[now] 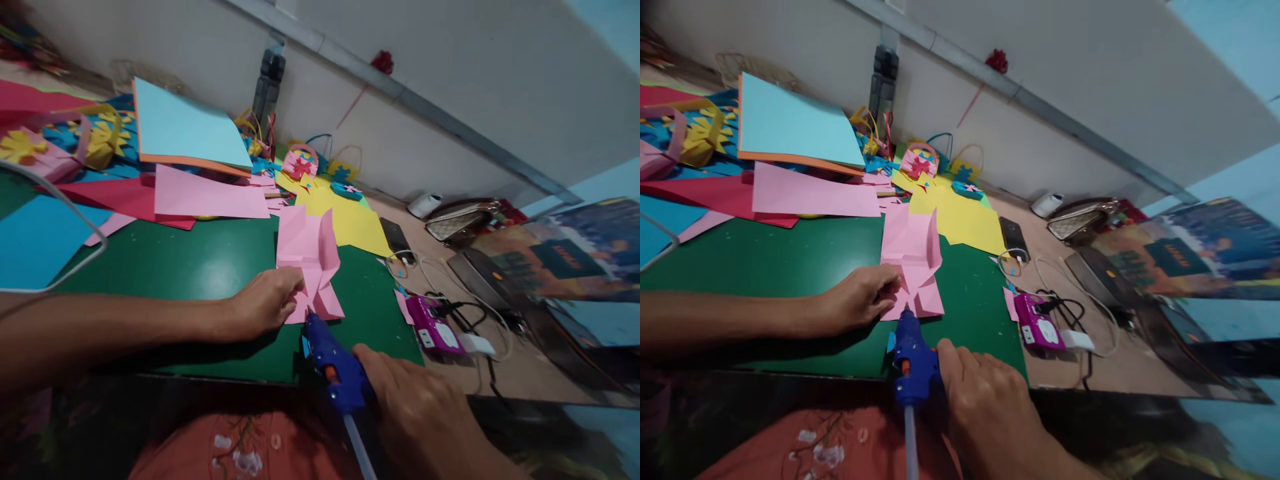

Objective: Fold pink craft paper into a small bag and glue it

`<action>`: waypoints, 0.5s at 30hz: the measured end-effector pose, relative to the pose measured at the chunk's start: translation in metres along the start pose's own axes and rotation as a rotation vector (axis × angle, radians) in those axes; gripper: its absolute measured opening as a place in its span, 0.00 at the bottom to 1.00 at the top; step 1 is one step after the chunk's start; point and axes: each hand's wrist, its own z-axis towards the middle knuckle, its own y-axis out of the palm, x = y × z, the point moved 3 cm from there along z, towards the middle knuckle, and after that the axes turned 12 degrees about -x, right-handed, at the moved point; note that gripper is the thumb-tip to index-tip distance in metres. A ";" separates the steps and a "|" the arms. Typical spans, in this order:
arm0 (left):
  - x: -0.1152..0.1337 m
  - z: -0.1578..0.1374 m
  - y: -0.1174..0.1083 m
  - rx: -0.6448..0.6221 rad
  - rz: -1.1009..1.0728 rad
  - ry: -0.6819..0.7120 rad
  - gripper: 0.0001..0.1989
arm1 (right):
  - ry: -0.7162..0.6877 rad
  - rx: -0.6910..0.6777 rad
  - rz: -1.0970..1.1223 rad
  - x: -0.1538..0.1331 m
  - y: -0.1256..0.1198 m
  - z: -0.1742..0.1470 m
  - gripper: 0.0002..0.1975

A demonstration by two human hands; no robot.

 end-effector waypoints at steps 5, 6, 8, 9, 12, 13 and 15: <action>0.001 -0.001 0.000 0.017 0.000 0.023 0.09 | 0.055 -0.042 -0.044 0.003 0.006 0.002 0.18; 0.001 -0.001 0.000 0.017 0.001 0.028 0.09 | 0.076 -0.066 -0.020 0.005 0.008 0.002 0.17; 0.001 -0.001 0.001 0.014 0.005 0.038 0.08 | 0.132 -0.149 0.069 0.013 0.011 0.004 0.15; 0.001 -0.001 0.001 0.014 0.007 0.042 0.08 | 0.162 -0.203 0.134 0.017 0.012 0.005 0.13; 0.000 -0.001 0.002 0.016 0.011 0.049 0.07 | 0.245 -0.360 0.388 0.027 0.011 0.011 0.06; 0.000 -0.001 0.002 0.018 0.013 0.051 0.07 | 0.268 -0.382 0.464 0.030 0.009 0.013 0.05; -0.001 -0.001 0.003 0.020 0.014 0.052 0.07 | 0.330 -0.366 0.546 0.035 0.003 0.017 0.06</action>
